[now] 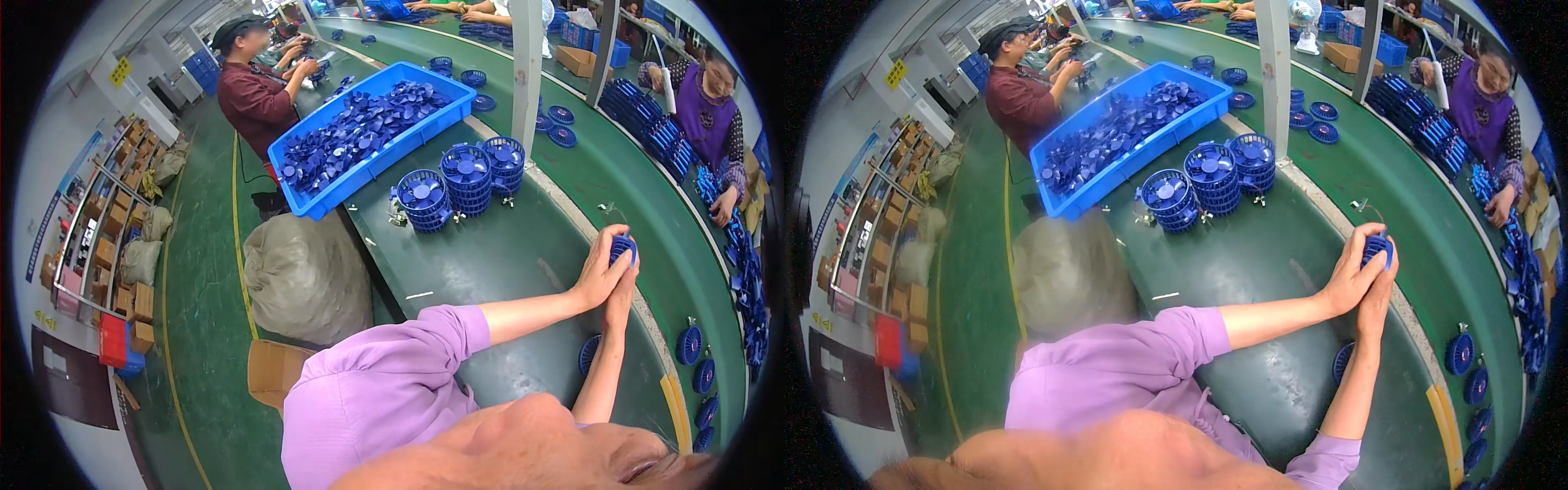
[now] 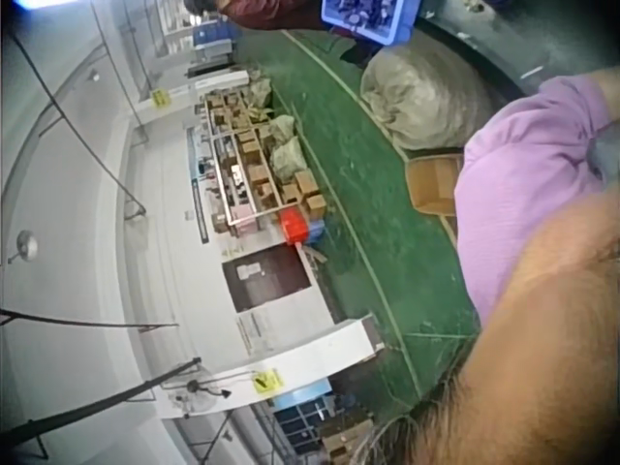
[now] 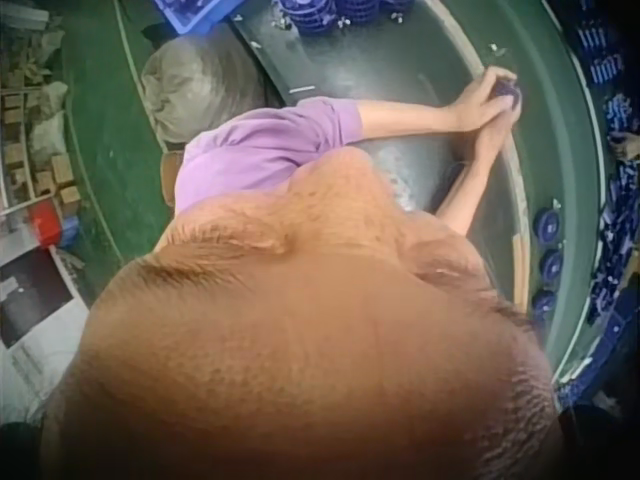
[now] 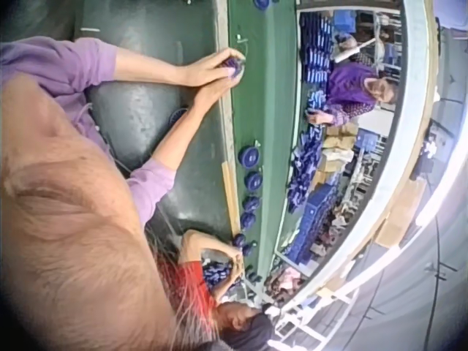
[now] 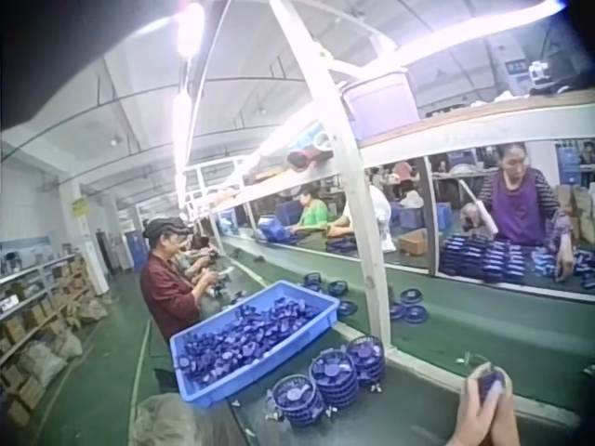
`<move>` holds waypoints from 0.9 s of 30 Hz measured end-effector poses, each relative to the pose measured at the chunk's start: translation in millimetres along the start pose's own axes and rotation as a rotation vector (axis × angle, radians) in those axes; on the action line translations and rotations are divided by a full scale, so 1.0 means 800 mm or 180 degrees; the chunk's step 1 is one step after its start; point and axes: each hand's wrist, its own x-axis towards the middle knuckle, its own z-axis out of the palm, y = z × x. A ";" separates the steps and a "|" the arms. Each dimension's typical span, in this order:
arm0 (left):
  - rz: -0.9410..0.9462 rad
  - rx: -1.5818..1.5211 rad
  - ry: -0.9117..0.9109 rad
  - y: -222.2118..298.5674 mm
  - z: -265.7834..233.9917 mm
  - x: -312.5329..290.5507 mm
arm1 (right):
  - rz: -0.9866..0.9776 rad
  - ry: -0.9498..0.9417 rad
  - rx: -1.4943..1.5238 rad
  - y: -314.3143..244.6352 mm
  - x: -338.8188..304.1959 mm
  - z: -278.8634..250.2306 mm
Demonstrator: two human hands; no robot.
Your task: The person assembles mini fans by taking fan bodies and covers from the conveyor line, pressing the covers onto the fan assemblies by hand, and placing the assembled fans back onto the conveyor belt.
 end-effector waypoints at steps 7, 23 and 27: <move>0.0548 0.0313 -0.0171 0.012 -0.018 0.006 | 0.0287 0.0036 0.0687 -0.019 -0.002 0.017; 0.0974 0.1739 -0.1181 0.026 -0.075 0.043 | -0.0519 0.1152 -0.3579 -0.006 -0.015 -0.164; 0.1301 0.2787 -0.0351 0.076 -0.202 0.088 | -0.0143 -0.0333 -0.2767 -0.067 -0.085 -0.117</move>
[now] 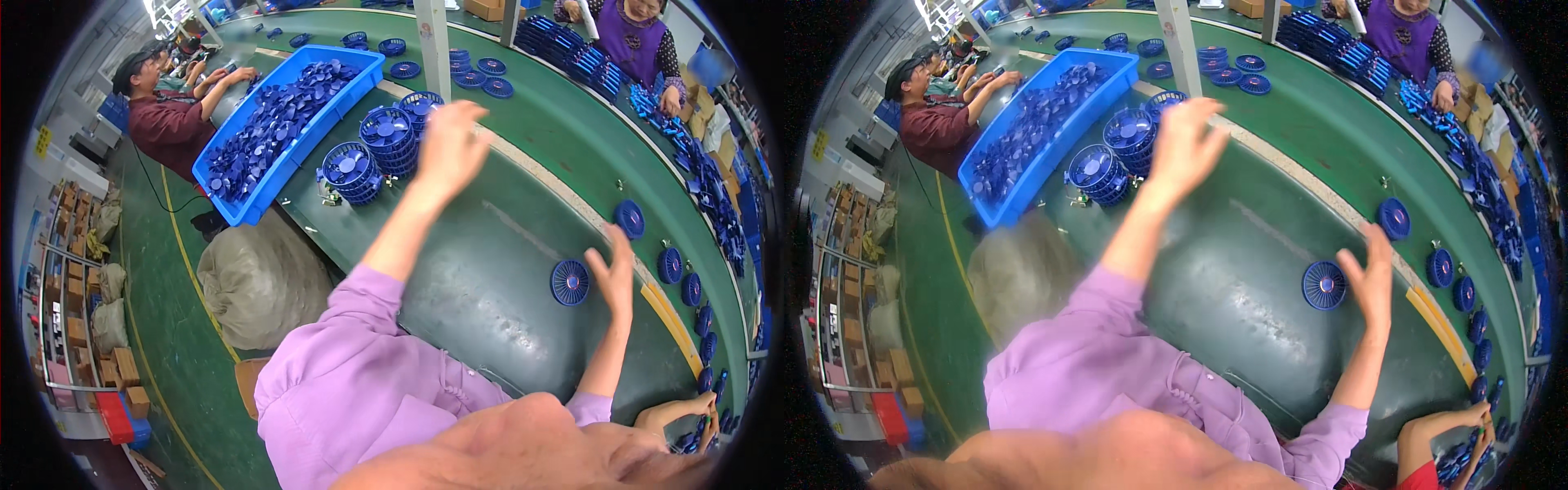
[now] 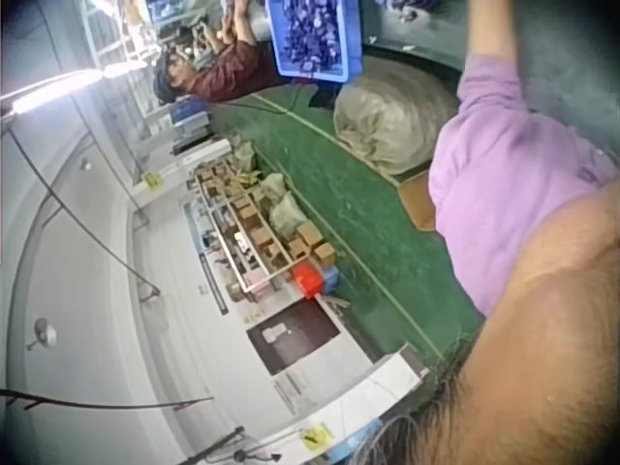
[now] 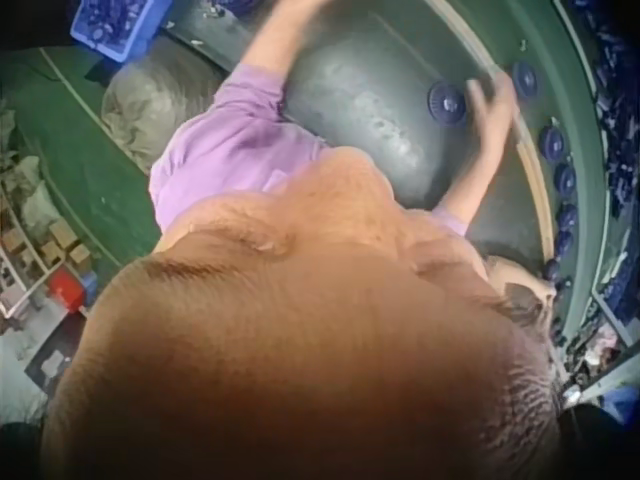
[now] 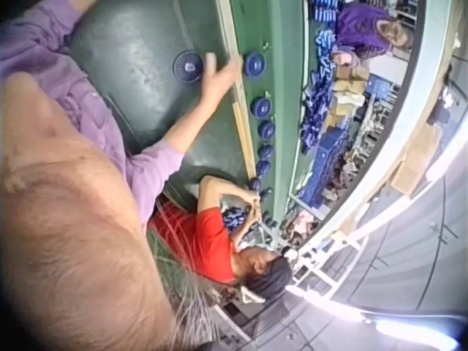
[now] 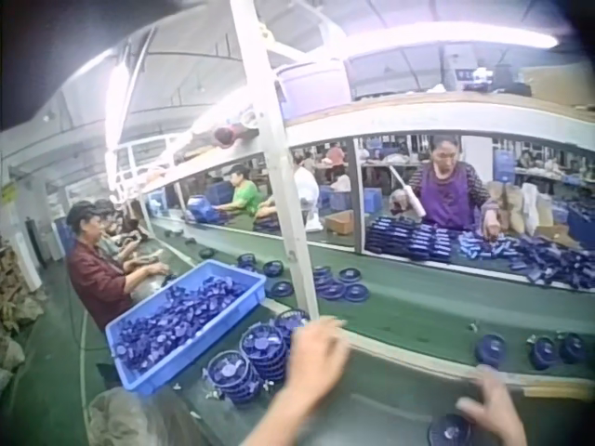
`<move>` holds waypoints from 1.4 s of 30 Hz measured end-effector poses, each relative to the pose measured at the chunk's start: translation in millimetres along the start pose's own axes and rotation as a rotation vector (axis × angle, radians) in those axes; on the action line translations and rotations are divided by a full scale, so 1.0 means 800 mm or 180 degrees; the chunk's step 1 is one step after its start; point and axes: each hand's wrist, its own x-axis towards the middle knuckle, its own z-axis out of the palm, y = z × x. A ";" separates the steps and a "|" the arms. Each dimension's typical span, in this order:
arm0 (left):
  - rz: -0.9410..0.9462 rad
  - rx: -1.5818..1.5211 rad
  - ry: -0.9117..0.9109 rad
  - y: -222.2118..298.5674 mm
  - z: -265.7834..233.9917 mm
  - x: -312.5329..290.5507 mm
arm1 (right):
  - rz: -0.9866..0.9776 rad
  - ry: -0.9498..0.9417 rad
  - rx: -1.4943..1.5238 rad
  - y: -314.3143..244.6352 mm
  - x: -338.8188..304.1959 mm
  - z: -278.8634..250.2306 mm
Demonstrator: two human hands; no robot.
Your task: The person assembles mini fans by taking fan bodies and covers from the conveyor line, pressing the covers onto the fan assemblies by hand, and placing the assembled fans back onto the conveyor belt.
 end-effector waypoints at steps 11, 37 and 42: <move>-0.1843 0.1649 -0.0825 -0.148 -0.106 -0.001 | -0.0101 -0.0736 -0.0695 -0.029 -0.060 0.021; -0.3791 -0.6175 -0.1281 0.078 0.117 -0.105 | -0.0799 0.0238 0.0181 -0.111 0.024 0.080; -0.3358 -0.5412 -0.0193 0.090 0.109 -0.114 | -0.0813 0.0581 0.1109 -0.103 0.032 0.127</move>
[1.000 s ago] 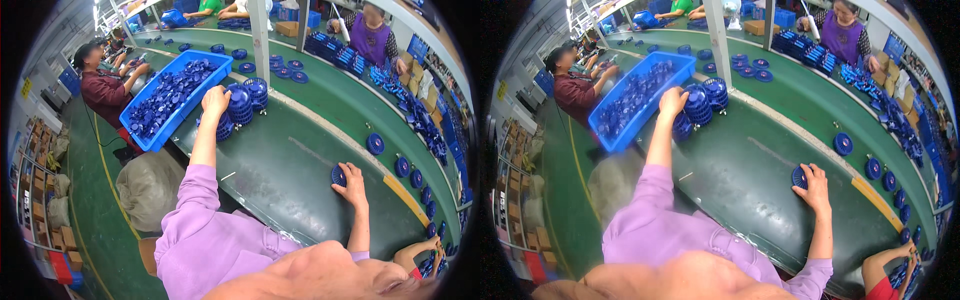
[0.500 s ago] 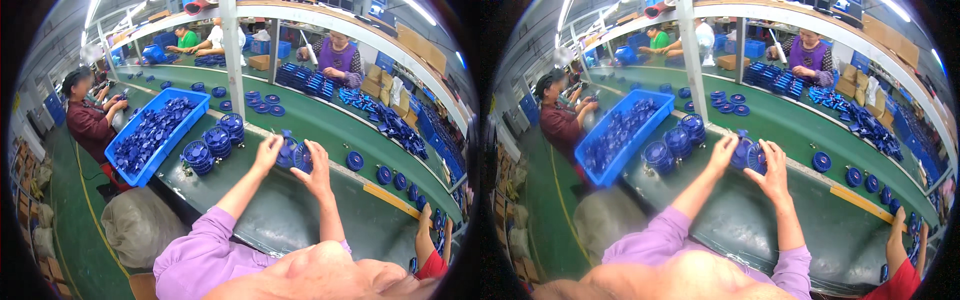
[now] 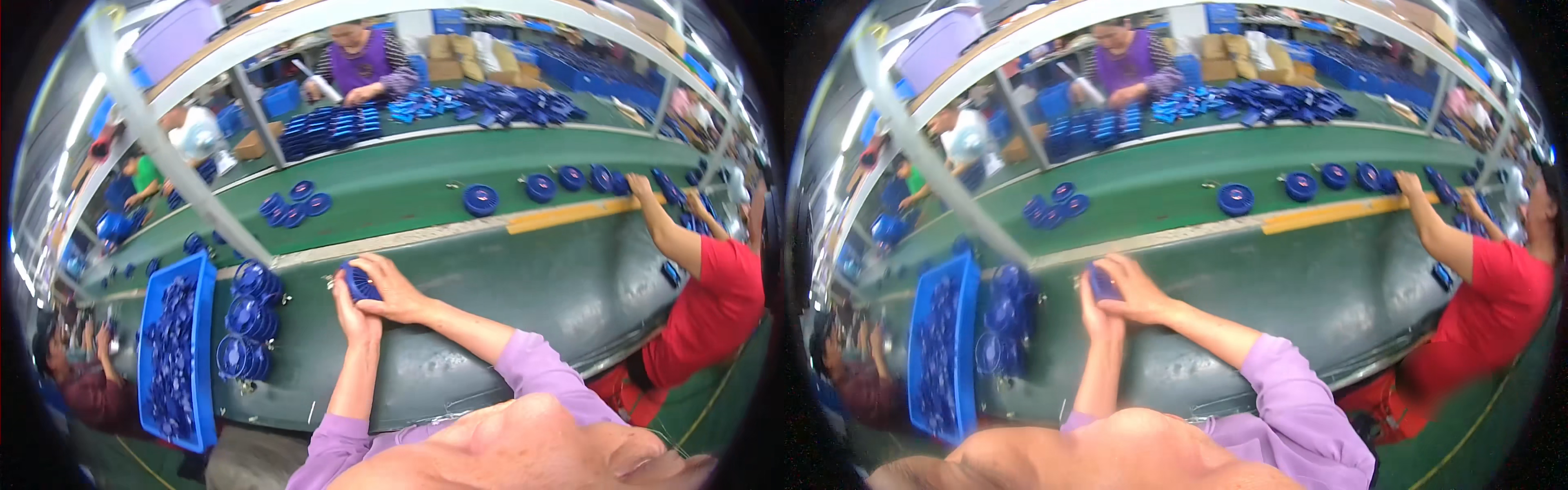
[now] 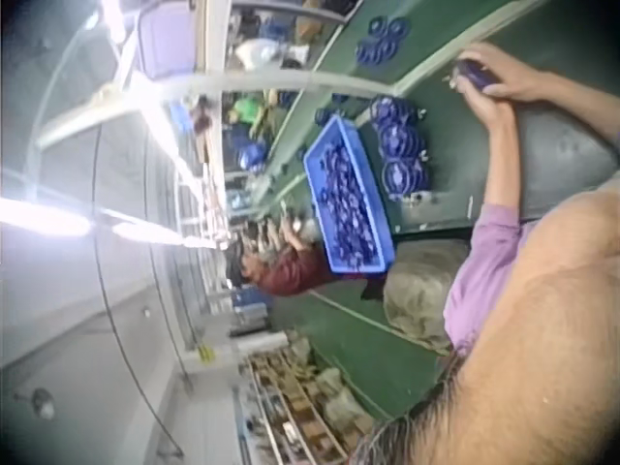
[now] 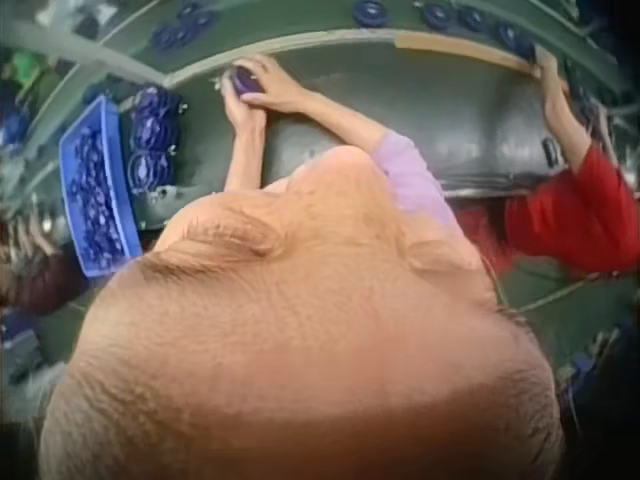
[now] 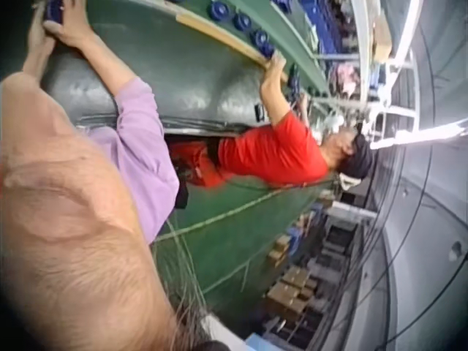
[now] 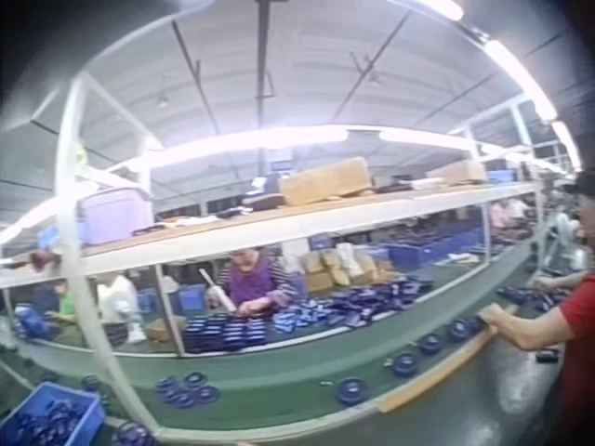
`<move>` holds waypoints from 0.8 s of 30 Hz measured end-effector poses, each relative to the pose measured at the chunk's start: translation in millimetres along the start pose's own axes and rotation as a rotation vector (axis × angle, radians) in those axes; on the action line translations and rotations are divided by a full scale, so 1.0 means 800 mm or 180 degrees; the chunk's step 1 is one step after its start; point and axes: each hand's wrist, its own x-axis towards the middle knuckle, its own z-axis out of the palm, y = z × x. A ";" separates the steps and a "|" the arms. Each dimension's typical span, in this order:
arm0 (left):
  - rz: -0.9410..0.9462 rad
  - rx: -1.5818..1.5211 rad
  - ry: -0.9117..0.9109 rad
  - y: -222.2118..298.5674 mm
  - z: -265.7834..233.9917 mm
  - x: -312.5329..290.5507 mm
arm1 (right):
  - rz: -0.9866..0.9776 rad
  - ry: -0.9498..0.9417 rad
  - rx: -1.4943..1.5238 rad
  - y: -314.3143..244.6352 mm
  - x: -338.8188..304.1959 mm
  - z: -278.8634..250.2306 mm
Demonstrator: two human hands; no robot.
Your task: The person assembles mini fans by taking fan bodies and covers from the conveyor line, pressing the covers onto the fan assemblies by hand, and placing the assembled fans back onto the conveyor belt.
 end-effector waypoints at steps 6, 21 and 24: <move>0.1569 0.1806 -0.0084 -0.008 0.019 -0.024 | 0.0420 0.0078 0.2270 -0.021 -0.002 0.010; 0.1458 0.3531 -0.0898 -0.050 -0.026 0.003 | 0.0684 0.1132 -0.0881 0.121 0.033 -0.095; 0.1281 0.3700 -0.0986 -0.045 -0.024 -0.001 | 0.1446 0.1456 -0.2347 0.160 0.011 -0.138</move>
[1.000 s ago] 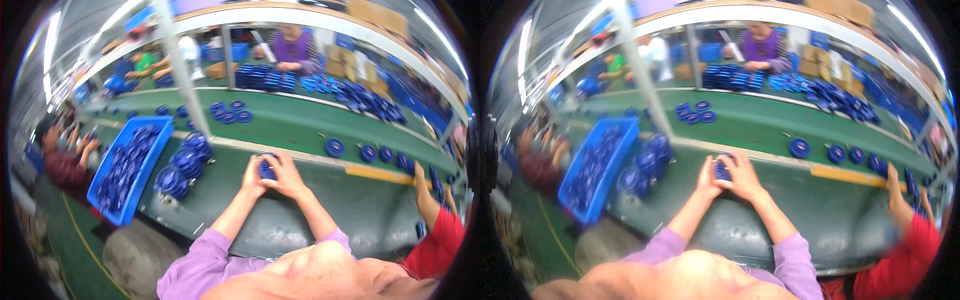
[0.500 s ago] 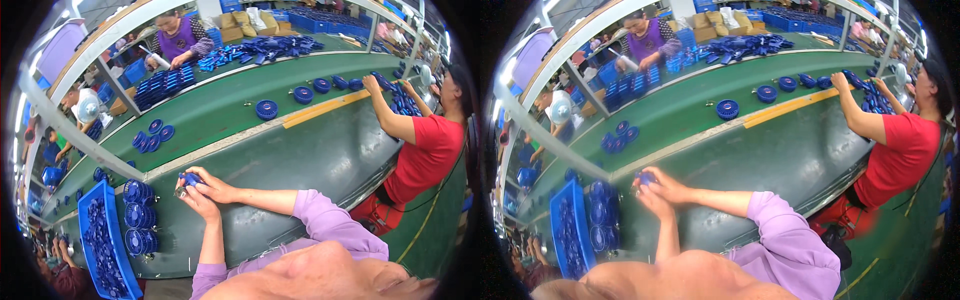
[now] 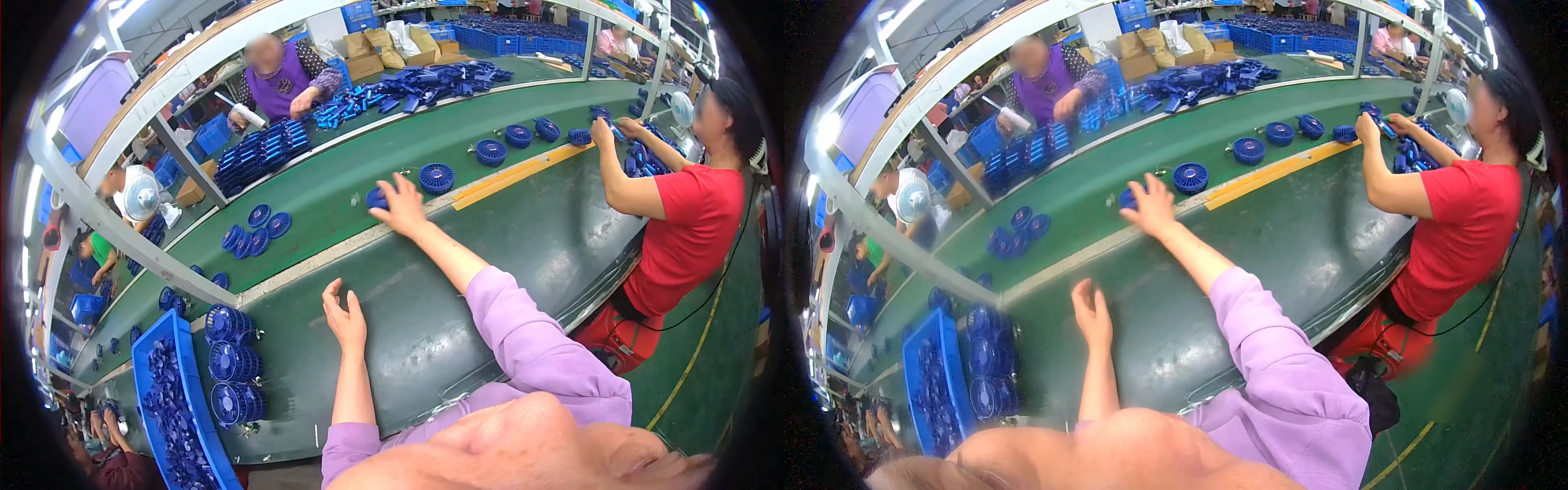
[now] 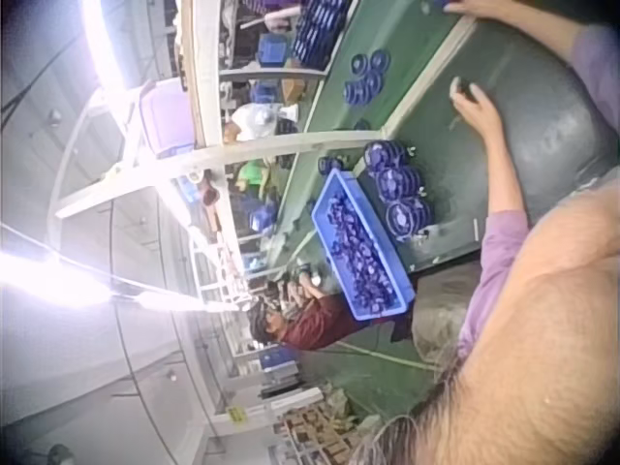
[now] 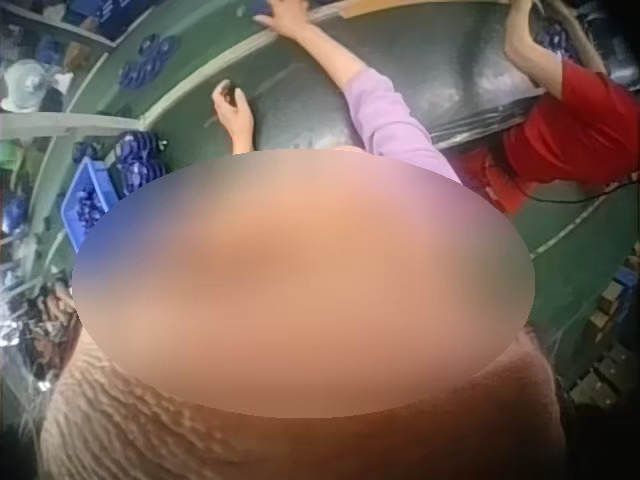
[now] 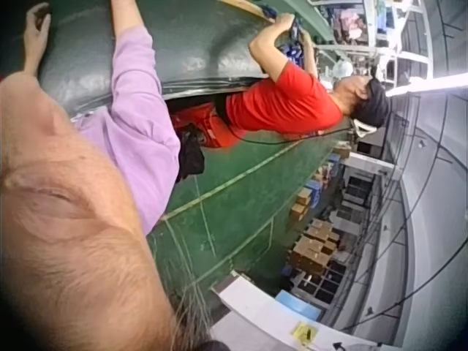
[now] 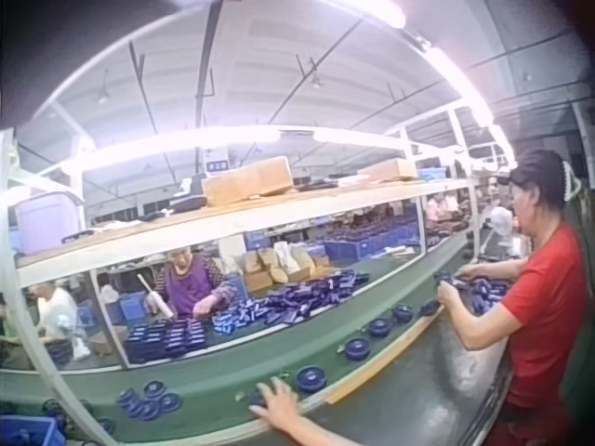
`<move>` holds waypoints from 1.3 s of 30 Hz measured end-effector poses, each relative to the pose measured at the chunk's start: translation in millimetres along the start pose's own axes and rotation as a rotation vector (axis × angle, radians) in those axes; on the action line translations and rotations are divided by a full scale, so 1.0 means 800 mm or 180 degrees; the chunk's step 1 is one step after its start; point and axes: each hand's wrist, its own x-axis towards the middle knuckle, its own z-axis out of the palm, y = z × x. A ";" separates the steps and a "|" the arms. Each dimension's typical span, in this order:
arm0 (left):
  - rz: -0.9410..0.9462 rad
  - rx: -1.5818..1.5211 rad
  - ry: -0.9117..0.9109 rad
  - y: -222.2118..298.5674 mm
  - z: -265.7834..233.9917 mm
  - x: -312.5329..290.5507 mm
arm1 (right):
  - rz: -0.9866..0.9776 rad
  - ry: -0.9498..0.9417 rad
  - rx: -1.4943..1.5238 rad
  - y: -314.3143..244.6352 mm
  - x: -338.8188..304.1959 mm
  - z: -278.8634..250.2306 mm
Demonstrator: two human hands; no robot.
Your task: The person assembles mini fans by taking fan bodies and covers from the conveyor line, pressing the covers onto the fan assemblies by hand, and placing the assembled fans back onto the conveyor belt.
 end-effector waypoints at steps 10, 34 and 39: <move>0.0444 0.0875 0.0042 0.000 -0.004 0.003 | -0.0112 0.0193 -0.0127 0.029 -0.028 0.002; 0.0715 0.1124 0.0238 -0.012 0.010 0.006 | -0.0692 -0.0805 -0.1000 0.032 -0.073 -0.016; 0.0674 0.1153 0.0208 -0.010 0.010 0.005 | -0.0628 -0.0868 -0.0712 0.024 -0.093 -0.037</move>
